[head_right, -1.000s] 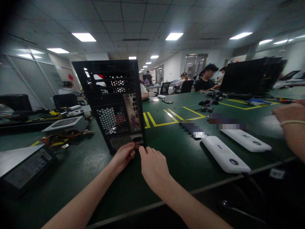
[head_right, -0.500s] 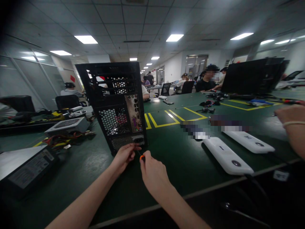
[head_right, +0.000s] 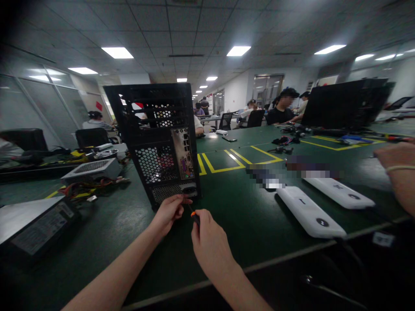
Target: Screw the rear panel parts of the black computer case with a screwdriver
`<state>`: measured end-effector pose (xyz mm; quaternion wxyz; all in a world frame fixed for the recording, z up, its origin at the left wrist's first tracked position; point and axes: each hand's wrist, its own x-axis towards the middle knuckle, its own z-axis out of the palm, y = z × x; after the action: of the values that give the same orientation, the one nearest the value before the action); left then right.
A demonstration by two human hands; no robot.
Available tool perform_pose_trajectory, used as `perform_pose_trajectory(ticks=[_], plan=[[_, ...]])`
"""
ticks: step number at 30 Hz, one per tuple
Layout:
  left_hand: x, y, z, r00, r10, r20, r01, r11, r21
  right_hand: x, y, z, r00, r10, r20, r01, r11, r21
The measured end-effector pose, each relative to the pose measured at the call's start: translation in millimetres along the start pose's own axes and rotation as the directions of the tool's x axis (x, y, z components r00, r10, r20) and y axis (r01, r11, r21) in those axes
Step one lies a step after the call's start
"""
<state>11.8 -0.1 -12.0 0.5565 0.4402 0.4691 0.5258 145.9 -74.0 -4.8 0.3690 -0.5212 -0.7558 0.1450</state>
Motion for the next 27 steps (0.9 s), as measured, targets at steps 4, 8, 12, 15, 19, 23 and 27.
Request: perform_pose_trajectory(ticks=[4, 8, 12, 15, 19, 23, 27], plan=[[0.0, 0.2, 1.0, 1.000, 0.003, -0.002, -0.003, 1.000, 0.002, 3.3, 0.8, 2.9, 1.000, 0.000, -0.010, 0.000, 1.000, 0.001], [0.3, -0.3, 1.4, 1.000, 0.013, -0.005, -0.013, 1.000, 0.002, 4.7, 0.8, 4.1, 1.000, 0.002, -0.009, -0.002, 1.000, -0.026], [-0.1, -0.9, 1.4, 1.000, 0.027, -0.003, -0.027, 0.999, 0.020, 4.1, -2.0, 5.5, 0.998, -0.043, -0.042, 0.037, 0.989, -0.140], [-0.2, -1.6, 1.7, 0.999, 0.042, -0.015, -0.041, 0.997, 0.067, 3.1, -6.8, 8.2, 0.994, -0.087, -0.073, 0.062, 0.955, -0.291], [0.6, -2.1, 1.9, 0.998, 0.056, -0.024, -0.053, 0.990, 0.133, 1.1, -17.8, 14.9, 0.985, -0.162, -0.056, 0.124, 0.899, -0.421], [3.0, -2.2, 0.9, 1.000, 0.023, -0.019, -0.020, 0.989, 0.143, -3.2, -31.4, 19.4, 0.964, -0.260, -0.057, 0.188, 0.816, -0.547], [2.8, -1.6, 0.6, 0.998, 0.060, -0.015, -0.058, 0.994, 0.093, -1.2, -40.1, 14.9, 0.929, -0.369, -0.037, 0.276, 0.754, -0.596]])
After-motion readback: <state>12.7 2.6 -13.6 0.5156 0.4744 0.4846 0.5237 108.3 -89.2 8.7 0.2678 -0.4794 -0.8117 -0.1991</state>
